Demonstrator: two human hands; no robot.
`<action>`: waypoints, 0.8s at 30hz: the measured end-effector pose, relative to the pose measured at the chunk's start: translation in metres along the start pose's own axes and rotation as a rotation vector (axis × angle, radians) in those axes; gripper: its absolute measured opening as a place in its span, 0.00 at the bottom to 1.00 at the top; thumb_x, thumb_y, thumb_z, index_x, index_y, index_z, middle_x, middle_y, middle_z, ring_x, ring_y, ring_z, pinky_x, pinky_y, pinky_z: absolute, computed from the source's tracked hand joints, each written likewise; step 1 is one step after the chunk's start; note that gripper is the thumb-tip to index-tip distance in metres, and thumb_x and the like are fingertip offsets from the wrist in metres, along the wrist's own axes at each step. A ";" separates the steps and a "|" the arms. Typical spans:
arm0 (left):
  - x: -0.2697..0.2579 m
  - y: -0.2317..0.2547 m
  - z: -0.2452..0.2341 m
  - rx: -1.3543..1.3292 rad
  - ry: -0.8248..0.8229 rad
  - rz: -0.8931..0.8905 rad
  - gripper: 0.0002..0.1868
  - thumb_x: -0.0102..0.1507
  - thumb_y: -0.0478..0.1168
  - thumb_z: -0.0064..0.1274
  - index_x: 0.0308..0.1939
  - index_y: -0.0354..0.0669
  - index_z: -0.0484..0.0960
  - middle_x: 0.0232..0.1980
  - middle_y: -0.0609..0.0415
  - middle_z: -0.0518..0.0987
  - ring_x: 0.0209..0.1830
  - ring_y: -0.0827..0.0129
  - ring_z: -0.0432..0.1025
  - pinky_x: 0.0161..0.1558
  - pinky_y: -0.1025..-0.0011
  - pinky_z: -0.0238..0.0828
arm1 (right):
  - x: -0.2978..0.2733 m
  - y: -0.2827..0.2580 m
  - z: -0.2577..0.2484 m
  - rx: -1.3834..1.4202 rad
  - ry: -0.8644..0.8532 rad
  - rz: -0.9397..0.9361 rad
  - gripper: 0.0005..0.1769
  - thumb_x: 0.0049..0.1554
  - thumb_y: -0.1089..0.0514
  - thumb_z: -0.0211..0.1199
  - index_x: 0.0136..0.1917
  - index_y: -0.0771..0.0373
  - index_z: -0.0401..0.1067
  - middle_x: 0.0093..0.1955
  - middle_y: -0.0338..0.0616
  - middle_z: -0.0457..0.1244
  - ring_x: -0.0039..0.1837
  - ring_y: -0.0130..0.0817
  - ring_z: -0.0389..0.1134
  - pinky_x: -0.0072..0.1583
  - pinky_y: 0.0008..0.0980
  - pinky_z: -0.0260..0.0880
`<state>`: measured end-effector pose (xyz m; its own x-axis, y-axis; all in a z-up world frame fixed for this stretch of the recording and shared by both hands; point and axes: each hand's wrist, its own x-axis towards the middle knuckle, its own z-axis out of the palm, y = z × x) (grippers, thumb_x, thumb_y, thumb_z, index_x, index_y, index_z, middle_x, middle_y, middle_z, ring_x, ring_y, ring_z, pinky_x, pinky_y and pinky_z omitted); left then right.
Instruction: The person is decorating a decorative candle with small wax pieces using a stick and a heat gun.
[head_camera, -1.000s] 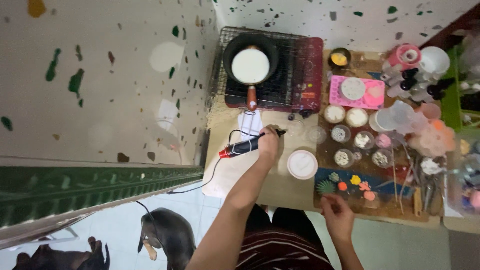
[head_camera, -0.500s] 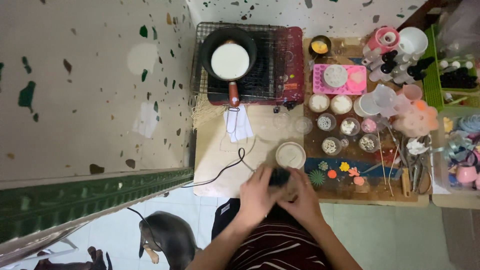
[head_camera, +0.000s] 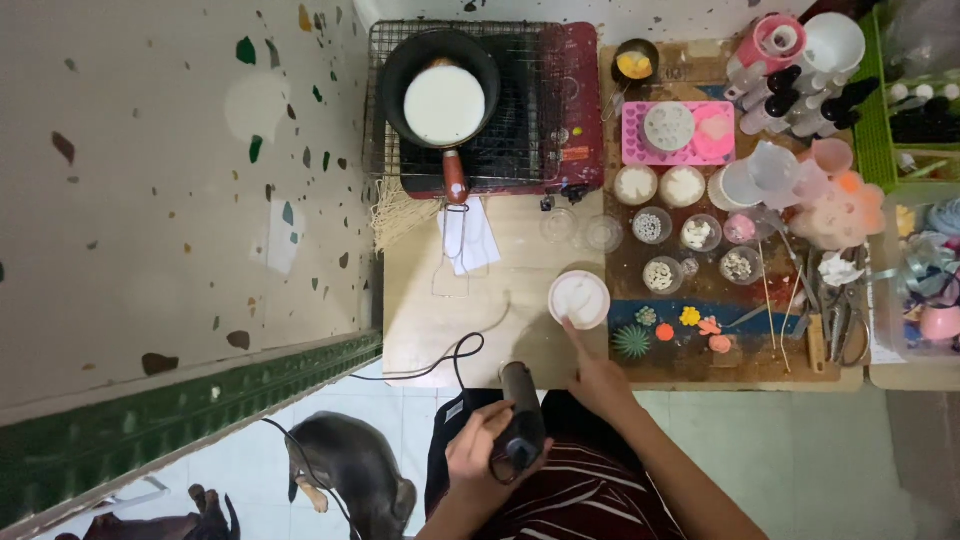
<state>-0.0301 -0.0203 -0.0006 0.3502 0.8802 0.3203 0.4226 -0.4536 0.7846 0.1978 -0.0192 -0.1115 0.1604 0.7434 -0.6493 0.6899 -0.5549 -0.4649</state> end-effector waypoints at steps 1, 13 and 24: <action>0.001 0.000 -0.001 0.001 -0.005 -0.001 0.29 0.51 0.46 0.77 0.45 0.31 0.79 0.48 0.40 0.83 0.42 0.54 0.83 0.40 0.68 0.83 | 0.012 0.008 0.011 0.004 -0.002 0.003 0.58 0.53 0.60 0.63 0.86 0.38 0.34 0.66 0.61 0.64 0.58 0.57 0.70 0.60 0.48 0.71; 0.000 -0.003 0.002 -0.017 0.017 -0.098 0.31 0.48 0.44 0.79 0.45 0.33 0.78 0.48 0.42 0.83 0.41 0.56 0.83 0.40 0.69 0.82 | 0.049 0.023 0.042 0.245 0.063 -0.085 0.63 0.47 0.65 0.63 0.85 0.36 0.32 0.60 0.63 0.66 0.50 0.56 0.74 0.54 0.46 0.73; 0.002 -0.007 0.006 0.009 0.028 -0.064 0.31 0.47 0.44 0.79 0.45 0.35 0.77 0.47 0.43 0.82 0.44 0.55 0.83 0.42 0.68 0.83 | 0.045 -0.007 0.020 0.192 0.110 -0.017 0.58 0.52 0.62 0.62 0.86 0.40 0.33 0.43 0.62 0.69 0.44 0.52 0.73 0.51 0.45 0.73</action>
<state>-0.0274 -0.0159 -0.0087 0.2982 0.9112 0.2843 0.4513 -0.3970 0.7992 0.1862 0.0102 -0.1493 0.2328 0.7839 -0.5756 0.5479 -0.5947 -0.5883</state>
